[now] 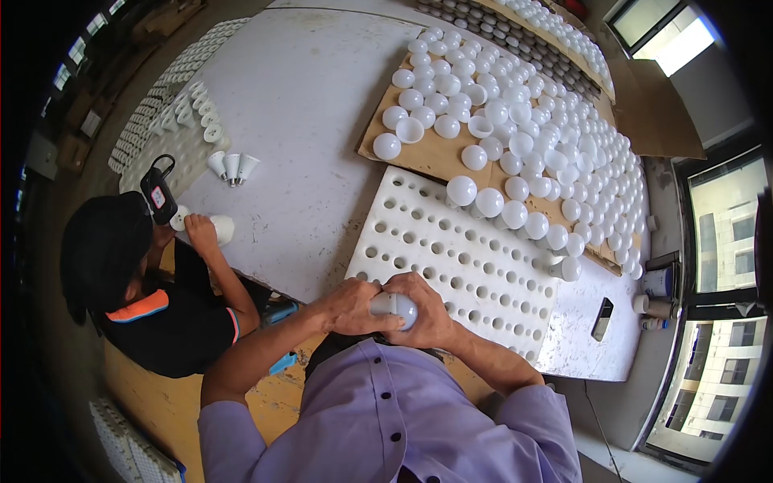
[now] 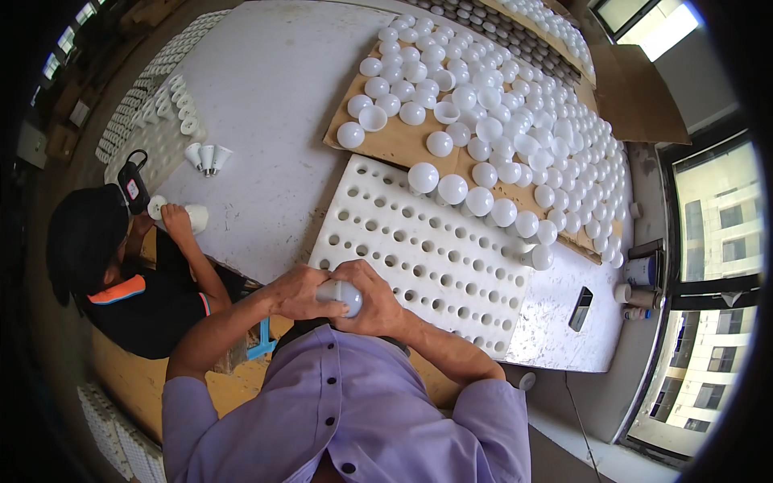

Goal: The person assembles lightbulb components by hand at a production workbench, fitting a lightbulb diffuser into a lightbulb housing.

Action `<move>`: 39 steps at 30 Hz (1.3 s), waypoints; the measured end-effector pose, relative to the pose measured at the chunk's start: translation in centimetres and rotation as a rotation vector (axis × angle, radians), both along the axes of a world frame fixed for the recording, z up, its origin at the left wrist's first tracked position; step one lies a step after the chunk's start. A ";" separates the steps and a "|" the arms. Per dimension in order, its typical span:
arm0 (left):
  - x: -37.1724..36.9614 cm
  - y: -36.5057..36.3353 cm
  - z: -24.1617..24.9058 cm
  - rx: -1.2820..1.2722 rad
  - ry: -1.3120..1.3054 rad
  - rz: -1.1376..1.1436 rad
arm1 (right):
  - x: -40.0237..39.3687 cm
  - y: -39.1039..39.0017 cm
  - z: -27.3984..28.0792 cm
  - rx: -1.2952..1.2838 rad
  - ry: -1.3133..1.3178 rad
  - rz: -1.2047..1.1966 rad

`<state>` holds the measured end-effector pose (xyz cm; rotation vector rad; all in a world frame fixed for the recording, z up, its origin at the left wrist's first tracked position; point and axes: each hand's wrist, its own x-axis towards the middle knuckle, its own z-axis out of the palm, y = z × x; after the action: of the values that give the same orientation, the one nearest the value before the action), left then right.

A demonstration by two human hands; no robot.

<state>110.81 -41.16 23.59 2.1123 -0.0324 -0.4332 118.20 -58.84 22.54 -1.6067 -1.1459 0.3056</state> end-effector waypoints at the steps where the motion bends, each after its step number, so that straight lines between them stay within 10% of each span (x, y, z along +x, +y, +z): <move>1: 0.0 0.2 -0.3 -0.062 0.021 0.001 | 0.0 0.0 0.3 0.013 -0.022 0.018; 18: -1.0 -2.4 -0.4 -0.304 -0.064 0.089 | -1.5 -0.8 -0.6 0.182 -0.013 -0.034; 39: 1.6 -2.8 1.1 0.032 -0.021 0.000 | -0.4 -1.1 0.0 0.222 -0.134 -0.124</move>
<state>112.39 -43.93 24.73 2.1484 -0.0381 -0.4139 117.78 -59.96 22.54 -1.5107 -1.1332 -0.0108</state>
